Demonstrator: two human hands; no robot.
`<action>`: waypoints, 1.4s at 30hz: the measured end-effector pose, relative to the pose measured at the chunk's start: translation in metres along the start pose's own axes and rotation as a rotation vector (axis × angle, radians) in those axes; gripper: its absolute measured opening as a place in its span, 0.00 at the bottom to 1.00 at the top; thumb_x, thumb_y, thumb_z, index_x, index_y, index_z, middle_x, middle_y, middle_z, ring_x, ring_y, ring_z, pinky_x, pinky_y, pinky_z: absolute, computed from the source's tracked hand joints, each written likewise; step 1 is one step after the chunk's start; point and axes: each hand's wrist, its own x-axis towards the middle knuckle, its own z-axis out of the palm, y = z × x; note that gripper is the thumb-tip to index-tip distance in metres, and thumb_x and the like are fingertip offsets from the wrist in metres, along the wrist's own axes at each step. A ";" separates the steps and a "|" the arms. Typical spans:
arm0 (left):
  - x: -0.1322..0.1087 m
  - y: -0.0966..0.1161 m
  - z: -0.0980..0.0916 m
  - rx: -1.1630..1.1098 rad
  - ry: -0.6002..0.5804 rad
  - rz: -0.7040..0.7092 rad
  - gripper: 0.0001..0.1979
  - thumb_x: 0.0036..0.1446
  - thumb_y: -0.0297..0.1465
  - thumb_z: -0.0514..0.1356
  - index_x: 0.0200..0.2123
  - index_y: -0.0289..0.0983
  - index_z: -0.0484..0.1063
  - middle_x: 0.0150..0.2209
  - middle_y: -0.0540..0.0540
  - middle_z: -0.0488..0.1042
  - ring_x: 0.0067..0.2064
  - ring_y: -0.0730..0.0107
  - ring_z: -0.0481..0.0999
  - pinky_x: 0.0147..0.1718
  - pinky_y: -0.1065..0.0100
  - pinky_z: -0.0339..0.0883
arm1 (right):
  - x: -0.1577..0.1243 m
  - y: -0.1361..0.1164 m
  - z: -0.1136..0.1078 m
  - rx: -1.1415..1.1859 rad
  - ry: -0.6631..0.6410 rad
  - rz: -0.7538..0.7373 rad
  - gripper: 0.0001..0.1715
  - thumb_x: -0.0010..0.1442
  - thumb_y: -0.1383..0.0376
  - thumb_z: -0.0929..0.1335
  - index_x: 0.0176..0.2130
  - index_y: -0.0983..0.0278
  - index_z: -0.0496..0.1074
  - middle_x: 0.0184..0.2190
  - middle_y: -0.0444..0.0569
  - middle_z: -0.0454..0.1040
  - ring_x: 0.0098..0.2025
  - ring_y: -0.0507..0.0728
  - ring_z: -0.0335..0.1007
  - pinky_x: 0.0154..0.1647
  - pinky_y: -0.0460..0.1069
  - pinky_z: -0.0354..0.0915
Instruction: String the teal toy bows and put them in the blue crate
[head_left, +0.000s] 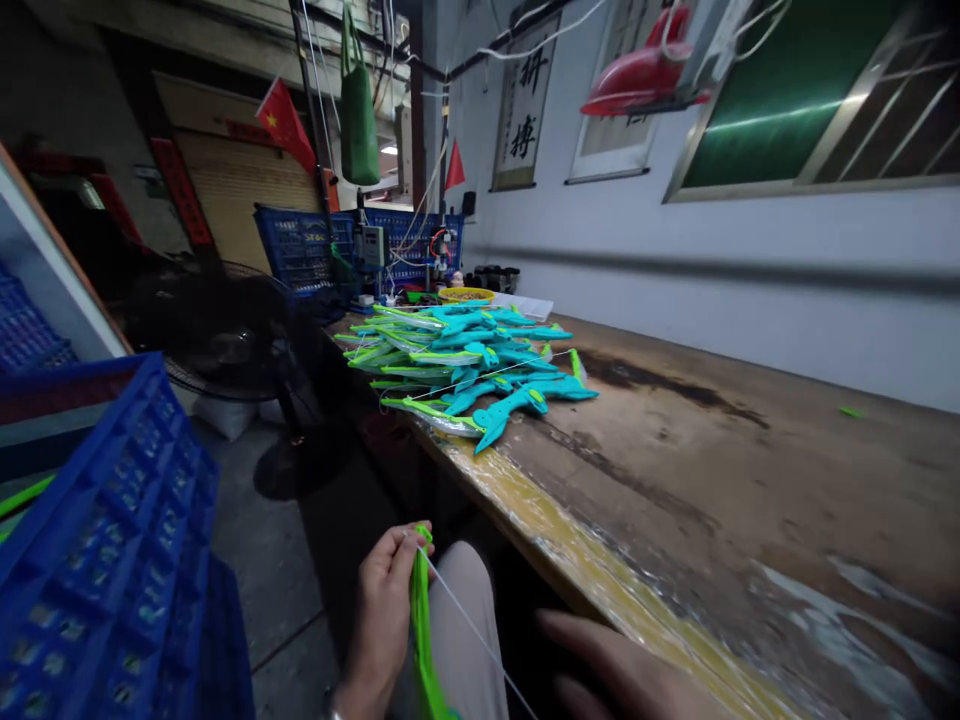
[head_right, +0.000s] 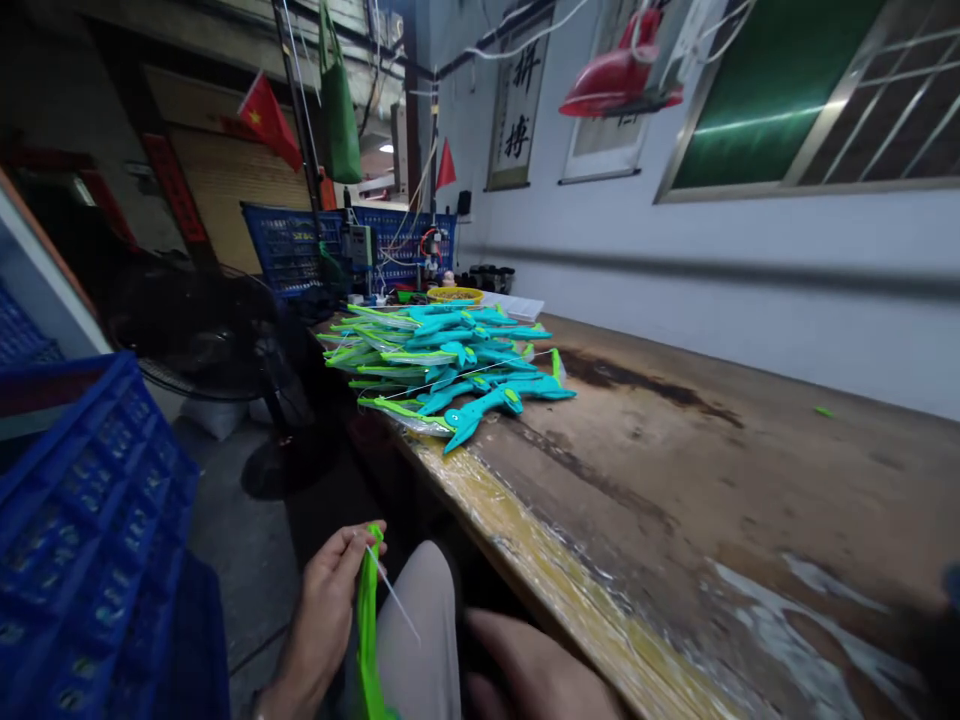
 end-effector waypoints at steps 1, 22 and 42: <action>-0.003 0.004 0.001 -0.017 -0.011 -0.001 0.21 0.50 0.48 0.69 0.36 0.34 0.79 0.31 0.46 0.79 0.27 0.72 0.72 0.28 0.72 0.66 | 0.014 -0.007 0.020 -0.020 -0.108 0.029 0.11 0.48 0.64 0.77 0.34 0.60 0.79 0.32 0.48 0.79 0.36 0.60 0.75 0.36 0.51 0.70; -0.015 0.038 -0.022 -0.790 -0.394 -0.112 0.11 0.58 0.35 0.68 0.29 0.38 0.70 0.28 0.52 0.66 0.27 0.75 0.68 0.29 0.72 0.66 | 0.038 -0.051 0.106 -0.211 -0.272 -0.155 0.14 0.68 0.61 0.62 0.33 0.63 0.70 0.30 0.47 0.74 0.32 0.55 0.70 0.34 0.47 0.62; -0.017 0.040 -0.035 -1.144 -0.669 -0.064 0.06 0.63 0.31 0.62 0.32 0.39 0.70 0.31 0.52 0.75 0.31 0.74 0.76 0.35 0.71 0.72 | 0.028 -0.064 0.121 -0.315 -0.252 -0.545 0.09 0.65 0.72 0.60 0.35 0.62 0.67 0.30 0.47 0.73 0.28 0.52 0.70 0.27 0.44 0.61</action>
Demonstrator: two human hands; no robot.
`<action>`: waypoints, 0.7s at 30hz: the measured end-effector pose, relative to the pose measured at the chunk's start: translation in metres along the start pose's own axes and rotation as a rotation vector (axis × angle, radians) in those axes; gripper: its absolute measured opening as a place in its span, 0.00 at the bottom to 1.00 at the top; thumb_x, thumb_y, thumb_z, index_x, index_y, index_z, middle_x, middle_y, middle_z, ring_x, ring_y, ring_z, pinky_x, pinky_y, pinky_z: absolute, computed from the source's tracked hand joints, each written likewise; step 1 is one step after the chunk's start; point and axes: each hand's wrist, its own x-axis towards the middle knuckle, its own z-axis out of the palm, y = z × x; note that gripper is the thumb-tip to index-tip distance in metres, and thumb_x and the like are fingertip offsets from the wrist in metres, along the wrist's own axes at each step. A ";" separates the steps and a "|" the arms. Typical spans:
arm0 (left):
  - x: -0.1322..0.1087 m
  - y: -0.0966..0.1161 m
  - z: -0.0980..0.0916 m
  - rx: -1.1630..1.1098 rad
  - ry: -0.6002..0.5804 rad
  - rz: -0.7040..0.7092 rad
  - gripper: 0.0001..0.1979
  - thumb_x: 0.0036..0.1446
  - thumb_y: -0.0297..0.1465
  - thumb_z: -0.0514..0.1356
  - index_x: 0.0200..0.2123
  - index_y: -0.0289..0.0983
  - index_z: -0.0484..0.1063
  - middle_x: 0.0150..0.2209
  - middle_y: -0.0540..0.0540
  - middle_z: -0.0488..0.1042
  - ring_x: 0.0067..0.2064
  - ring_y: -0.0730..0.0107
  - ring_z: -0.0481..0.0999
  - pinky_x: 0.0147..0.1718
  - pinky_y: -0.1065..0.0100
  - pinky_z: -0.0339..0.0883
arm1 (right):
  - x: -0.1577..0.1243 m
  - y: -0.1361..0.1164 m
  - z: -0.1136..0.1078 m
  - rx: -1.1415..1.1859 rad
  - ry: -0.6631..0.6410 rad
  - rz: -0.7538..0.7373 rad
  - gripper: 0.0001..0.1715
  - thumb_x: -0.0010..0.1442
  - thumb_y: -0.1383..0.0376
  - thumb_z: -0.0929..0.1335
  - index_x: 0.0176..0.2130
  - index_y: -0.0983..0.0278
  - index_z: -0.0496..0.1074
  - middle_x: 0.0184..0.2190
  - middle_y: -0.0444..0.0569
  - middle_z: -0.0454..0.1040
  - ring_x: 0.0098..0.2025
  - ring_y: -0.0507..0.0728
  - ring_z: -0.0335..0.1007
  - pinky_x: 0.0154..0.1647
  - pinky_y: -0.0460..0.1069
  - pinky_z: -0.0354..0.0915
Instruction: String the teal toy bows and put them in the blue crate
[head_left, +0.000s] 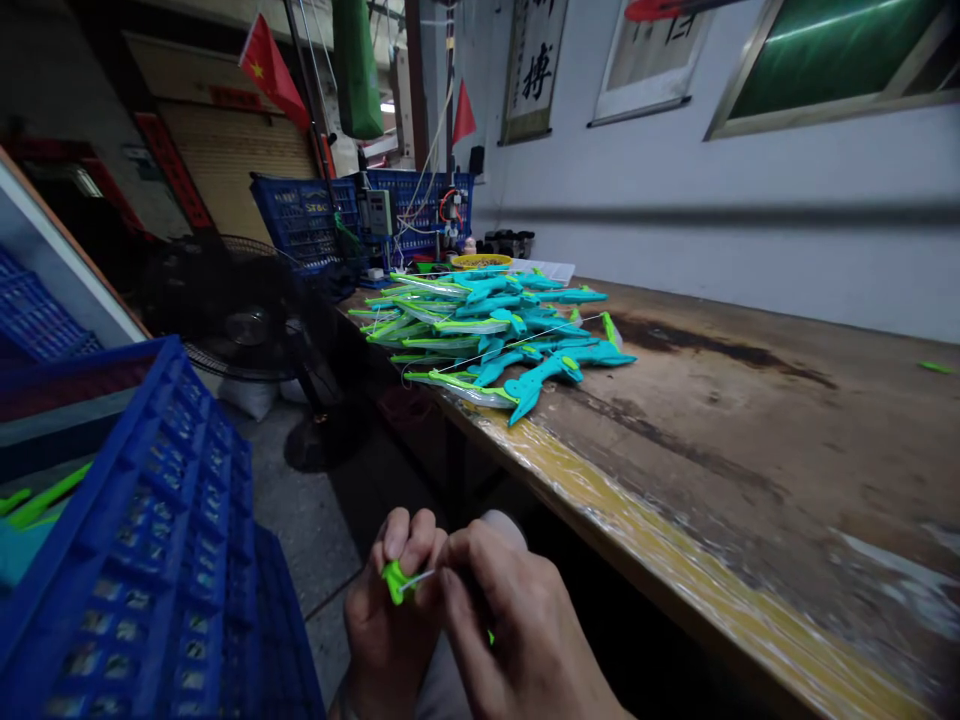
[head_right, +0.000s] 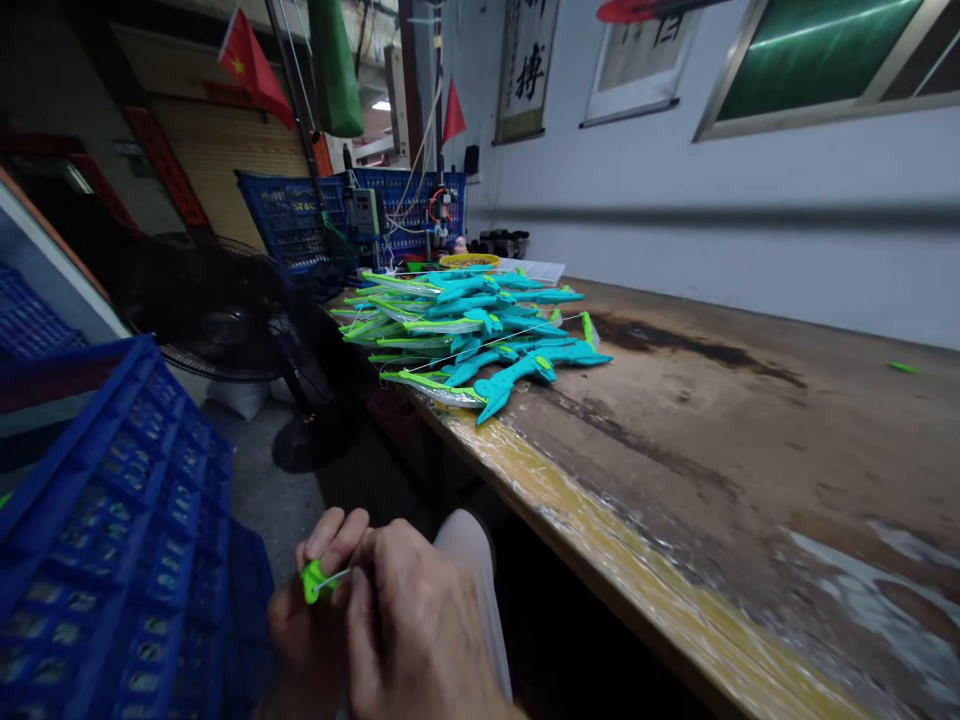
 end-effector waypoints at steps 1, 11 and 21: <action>0.000 0.000 -0.001 0.002 0.003 -0.003 0.06 0.62 0.31 0.63 0.32 0.39 0.70 0.30 0.53 0.74 0.31 0.74 0.76 0.35 0.70 0.71 | -0.001 0.000 0.001 -0.010 0.007 -0.003 0.09 0.65 0.72 0.60 0.35 0.63 0.67 0.29 0.47 0.72 0.27 0.51 0.69 0.27 0.44 0.61; 0.001 -0.003 0.003 0.043 0.140 -0.013 0.10 0.56 0.32 0.68 0.28 0.39 0.70 0.27 0.54 0.69 0.29 0.75 0.72 0.34 0.73 0.68 | -0.002 0.003 0.007 -0.026 -0.008 -0.023 0.07 0.64 0.72 0.60 0.36 0.62 0.64 0.27 0.46 0.70 0.26 0.52 0.68 0.25 0.45 0.61; 0.004 0.000 0.003 0.402 0.495 -0.121 0.12 0.45 0.31 0.76 0.30 0.38 0.77 0.31 0.51 0.74 0.33 0.73 0.73 0.35 0.72 0.69 | -0.004 0.024 0.013 -0.349 -0.078 -0.150 0.16 0.62 0.75 0.57 0.47 0.68 0.65 0.28 0.50 0.75 0.23 0.57 0.71 0.21 0.51 0.61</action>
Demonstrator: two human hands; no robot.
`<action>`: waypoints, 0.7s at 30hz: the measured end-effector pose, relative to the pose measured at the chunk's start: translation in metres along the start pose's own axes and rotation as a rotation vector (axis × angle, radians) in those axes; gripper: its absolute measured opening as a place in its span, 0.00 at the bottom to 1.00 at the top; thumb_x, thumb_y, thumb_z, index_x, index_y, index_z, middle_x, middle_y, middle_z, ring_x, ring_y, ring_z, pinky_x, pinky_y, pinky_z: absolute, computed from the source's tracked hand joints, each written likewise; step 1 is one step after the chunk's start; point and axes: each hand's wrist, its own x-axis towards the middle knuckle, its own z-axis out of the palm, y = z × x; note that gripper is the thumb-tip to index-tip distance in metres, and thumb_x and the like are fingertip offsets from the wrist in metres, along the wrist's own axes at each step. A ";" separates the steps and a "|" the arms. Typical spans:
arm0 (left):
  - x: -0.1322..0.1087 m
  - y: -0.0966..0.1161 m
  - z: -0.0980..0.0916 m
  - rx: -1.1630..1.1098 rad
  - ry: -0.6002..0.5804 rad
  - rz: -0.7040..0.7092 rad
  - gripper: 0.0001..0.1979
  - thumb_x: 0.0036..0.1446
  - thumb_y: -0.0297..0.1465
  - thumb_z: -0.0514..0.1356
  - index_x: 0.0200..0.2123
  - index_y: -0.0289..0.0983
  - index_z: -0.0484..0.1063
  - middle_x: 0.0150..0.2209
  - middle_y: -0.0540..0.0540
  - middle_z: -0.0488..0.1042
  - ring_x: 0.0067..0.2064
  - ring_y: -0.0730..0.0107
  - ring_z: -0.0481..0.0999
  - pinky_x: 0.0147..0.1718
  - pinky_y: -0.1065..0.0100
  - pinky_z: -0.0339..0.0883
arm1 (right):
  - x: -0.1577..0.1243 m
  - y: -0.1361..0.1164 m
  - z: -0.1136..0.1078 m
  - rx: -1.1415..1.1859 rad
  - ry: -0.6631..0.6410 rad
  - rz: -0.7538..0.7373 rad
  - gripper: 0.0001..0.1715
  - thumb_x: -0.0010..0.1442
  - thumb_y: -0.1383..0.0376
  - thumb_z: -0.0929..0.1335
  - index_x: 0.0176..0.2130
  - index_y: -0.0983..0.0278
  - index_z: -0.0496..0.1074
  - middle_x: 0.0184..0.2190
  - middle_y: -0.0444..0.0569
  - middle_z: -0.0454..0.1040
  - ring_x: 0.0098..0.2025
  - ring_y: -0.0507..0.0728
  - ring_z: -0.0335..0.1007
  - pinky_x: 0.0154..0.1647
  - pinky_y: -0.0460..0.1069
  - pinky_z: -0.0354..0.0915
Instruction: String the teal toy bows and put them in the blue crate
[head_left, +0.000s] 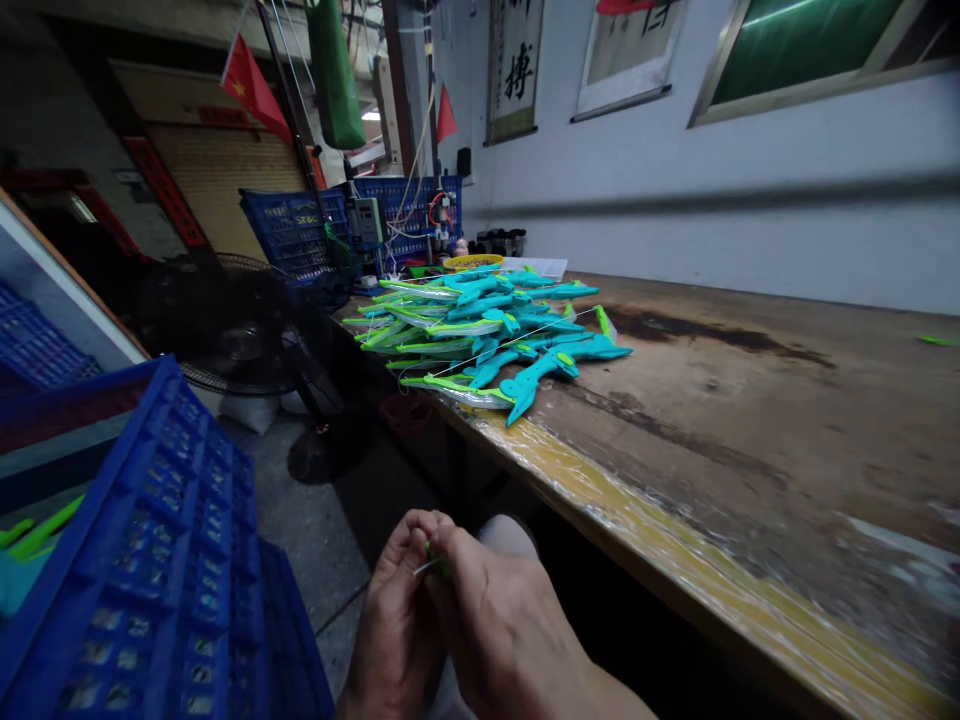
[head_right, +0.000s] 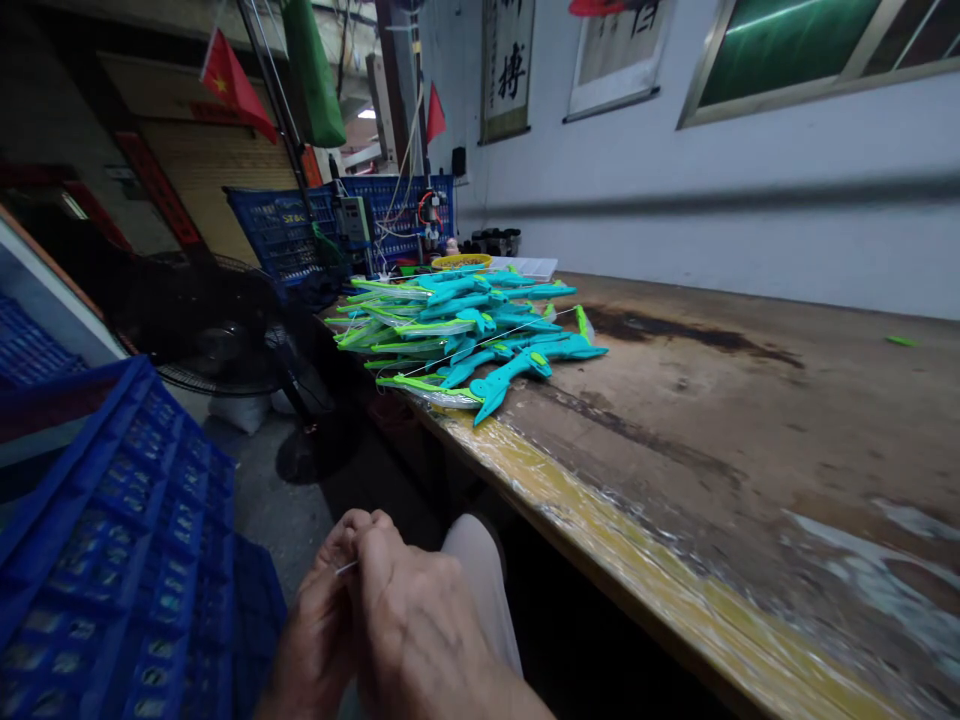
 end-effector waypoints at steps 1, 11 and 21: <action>-0.001 0.000 0.003 0.042 0.030 0.000 0.13 0.43 0.31 0.77 0.31 0.37 0.77 0.31 0.51 0.74 0.32 0.73 0.73 0.34 0.73 0.69 | -0.002 0.002 0.003 -0.068 -0.025 -0.003 0.15 0.62 0.76 0.57 0.44 0.67 0.66 0.27 0.50 0.74 0.23 0.57 0.70 0.20 0.51 0.60; 0.006 -0.016 0.001 0.418 0.098 0.082 0.20 0.47 0.46 0.73 0.35 0.39 0.76 0.26 0.53 0.73 0.28 0.74 0.69 0.30 0.74 0.65 | 0.002 0.022 -0.008 -0.346 0.108 -0.020 0.14 0.59 0.79 0.59 0.34 0.60 0.61 0.25 0.46 0.68 0.24 0.56 0.63 0.25 0.50 0.55; 0.001 -0.024 -0.003 0.434 -0.102 -0.096 0.13 0.54 0.40 0.71 0.32 0.37 0.76 0.31 0.50 0.72 0.27 0.75 0.71 0.27 0.71 0.65 | 0.004 0.051 -0.039 0.163 0.150 0.461 0.10 0.69 0.68 0.59 0.34 0.60 0.60 0.25 0.42 0.67 0.24 0.53 0.63 0.28 0.48 0.56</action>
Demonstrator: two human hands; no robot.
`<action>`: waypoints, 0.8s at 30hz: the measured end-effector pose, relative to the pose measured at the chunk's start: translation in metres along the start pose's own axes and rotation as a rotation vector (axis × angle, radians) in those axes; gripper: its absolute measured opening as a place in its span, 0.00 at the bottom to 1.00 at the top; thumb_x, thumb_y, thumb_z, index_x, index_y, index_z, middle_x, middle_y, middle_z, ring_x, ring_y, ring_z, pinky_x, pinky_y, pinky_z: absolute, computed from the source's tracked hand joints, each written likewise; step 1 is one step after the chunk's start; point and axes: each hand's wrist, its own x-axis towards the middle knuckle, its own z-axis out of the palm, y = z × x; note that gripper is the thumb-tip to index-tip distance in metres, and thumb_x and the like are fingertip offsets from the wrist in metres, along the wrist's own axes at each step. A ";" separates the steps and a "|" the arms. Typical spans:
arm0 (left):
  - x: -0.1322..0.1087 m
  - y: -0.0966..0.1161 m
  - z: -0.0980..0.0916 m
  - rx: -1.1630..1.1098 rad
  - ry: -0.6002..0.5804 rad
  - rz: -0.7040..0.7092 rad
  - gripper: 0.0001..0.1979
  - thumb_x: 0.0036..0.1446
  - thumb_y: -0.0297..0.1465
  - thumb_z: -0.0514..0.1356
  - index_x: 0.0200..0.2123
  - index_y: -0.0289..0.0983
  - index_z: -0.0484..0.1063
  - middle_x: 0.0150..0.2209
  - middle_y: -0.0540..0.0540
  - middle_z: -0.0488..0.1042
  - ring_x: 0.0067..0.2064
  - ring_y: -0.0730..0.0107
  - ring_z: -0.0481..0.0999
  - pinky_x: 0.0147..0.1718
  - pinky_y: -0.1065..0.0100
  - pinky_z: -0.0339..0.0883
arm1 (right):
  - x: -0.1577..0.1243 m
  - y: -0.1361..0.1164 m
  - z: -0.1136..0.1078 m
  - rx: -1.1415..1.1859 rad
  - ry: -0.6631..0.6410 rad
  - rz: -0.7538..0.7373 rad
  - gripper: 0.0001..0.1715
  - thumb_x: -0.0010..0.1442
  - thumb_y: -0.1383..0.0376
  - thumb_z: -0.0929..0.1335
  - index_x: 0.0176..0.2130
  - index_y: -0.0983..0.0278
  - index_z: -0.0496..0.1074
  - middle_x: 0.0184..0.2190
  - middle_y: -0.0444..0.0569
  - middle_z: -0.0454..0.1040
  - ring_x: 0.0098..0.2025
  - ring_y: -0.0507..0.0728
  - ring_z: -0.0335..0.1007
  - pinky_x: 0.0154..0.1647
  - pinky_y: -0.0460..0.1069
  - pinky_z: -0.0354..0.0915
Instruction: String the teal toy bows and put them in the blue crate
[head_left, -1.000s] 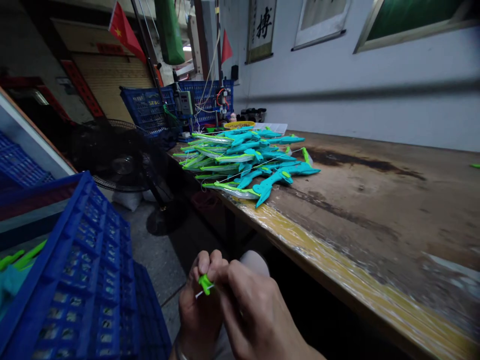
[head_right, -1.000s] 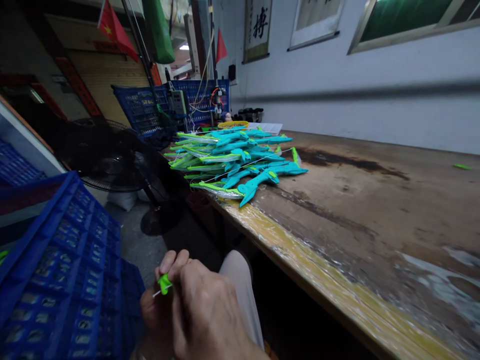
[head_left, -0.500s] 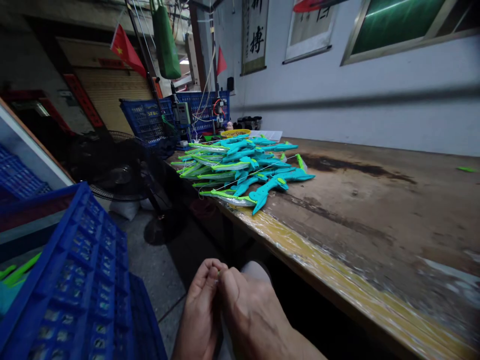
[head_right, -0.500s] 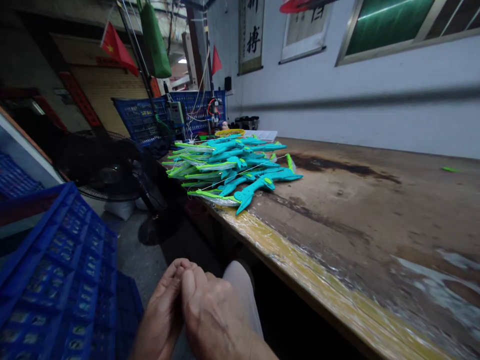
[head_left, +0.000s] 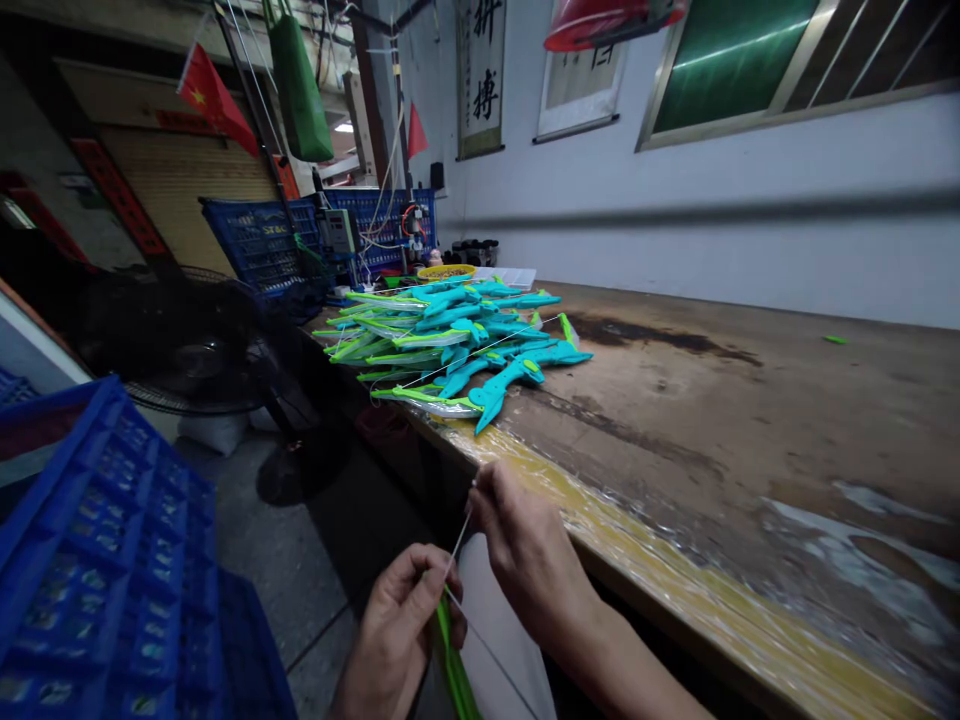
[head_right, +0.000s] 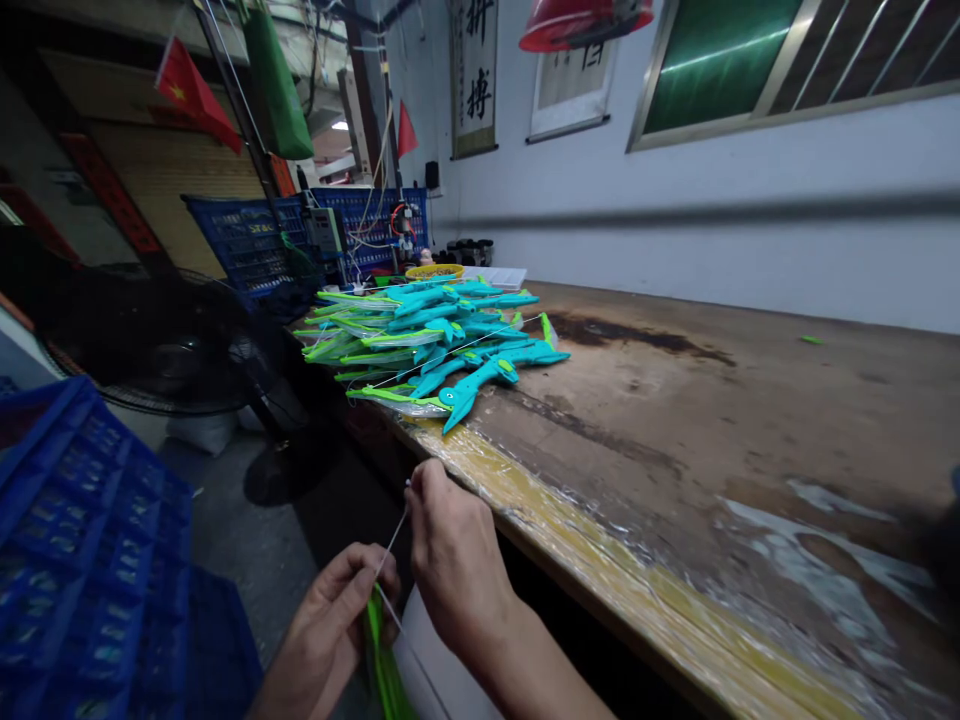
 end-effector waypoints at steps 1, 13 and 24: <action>0.000 -0.001 0.001 0.014 0.018 0.001 0.13 0.54 0.40 0.70 0.31 0.37 0.75 0.30 0.50 0.71 0.26 0.75 0.70 0.27 0.72 0.64 | -0.008 0.004 0.002 0.043 -0.029 0.006 0.09 0.69 0.67 0.59 0.35 0.61 0.62 0.27 0.44 0.69 0.26 0.54 0.65 0.30 0.48 0.58; -0.003 -0.022 0.021 0.070 0.058 0.013 0.17 0.53 0.44 0.70 0.29 0.36 0.74 0.24 0.49 0.73 0.22 0.76 0.66 0.23 0.73 0.55 | -0.040 0.015 0.002 0.766 -0.187 0.479 0.06 0.50 0.66 0.71 0.25 0.65 0.70 0.22 0.41 0.69 0.23 0.50 0.67 0.25 0.44 0.64; -0.009 -0.021 0.018 -0.050 -0.038 -0.084 0.17 0.47 0.41 0.75 0.29 0.36 0.76 0.24 0.49 0.73 0.24 0.74 0.69 0.26 0.71 0.59 | -0.061 0.018 0.003 0.524 -0.142 0.274 0.13 0.61 0.60 0.68 0.28 0.63 0.64 0.27 0.44 0.67 0.26 0.51 0.65 0.26 0.45 0.61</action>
